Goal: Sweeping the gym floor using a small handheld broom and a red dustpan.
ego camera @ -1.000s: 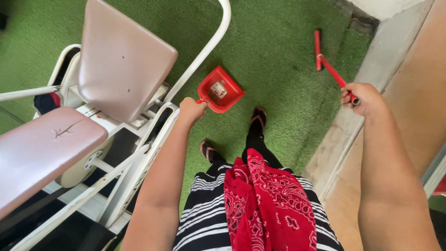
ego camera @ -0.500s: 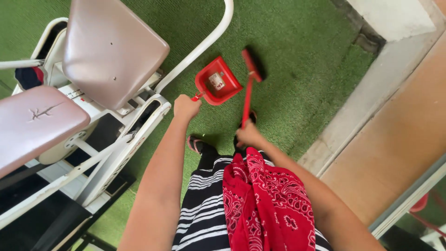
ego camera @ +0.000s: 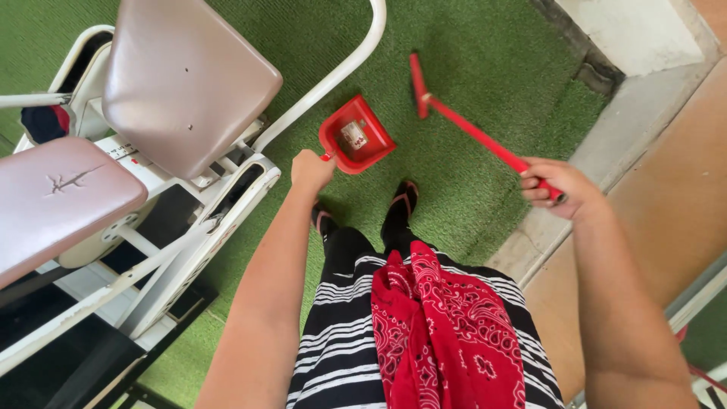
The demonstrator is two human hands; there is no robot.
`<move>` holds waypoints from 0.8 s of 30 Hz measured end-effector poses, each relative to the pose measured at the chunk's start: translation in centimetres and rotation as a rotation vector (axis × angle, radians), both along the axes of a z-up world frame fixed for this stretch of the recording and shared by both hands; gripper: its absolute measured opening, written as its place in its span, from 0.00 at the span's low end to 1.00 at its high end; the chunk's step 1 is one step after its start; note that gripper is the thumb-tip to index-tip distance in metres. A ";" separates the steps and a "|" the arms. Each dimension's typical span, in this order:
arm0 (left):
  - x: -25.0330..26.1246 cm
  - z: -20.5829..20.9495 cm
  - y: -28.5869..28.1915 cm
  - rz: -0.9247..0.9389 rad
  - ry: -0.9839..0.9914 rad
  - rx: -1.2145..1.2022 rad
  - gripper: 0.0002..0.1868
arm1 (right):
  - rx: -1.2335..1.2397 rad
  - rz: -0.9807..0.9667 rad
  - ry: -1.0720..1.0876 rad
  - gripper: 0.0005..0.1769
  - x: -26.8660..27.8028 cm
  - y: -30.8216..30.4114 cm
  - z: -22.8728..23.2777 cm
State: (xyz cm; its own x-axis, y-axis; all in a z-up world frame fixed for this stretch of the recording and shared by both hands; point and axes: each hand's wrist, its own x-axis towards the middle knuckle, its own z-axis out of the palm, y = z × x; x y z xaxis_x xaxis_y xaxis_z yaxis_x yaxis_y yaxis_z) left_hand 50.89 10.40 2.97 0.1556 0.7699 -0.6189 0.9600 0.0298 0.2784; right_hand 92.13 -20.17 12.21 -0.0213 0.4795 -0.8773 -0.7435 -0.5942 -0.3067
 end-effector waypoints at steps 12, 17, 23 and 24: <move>-2.1 -0.9 1.9 -0.064 -0.058 -0.014 0.28 | -0.127 0.454 -0.621 0.14 -21.4 12.2 -12.3; -4.4 -1.6 3.7 -0.131 -0.120 -0.083 0.29 | -0.063 0.379 -0.396 0.30 -31.8 10.0 -7.0; -7.7 -0.4 7.9 -0.159 -0.201 -0.165 0.25 | -0.058 -0.055 -0.158 0.35 -26.8 1.1 -3.2; -8.3 -0.7 8.7 -0.188 -0.195 -0.160 0.22 | -0.055 -0.212 -0.077 0.34 -25.4 -1.0 -2.9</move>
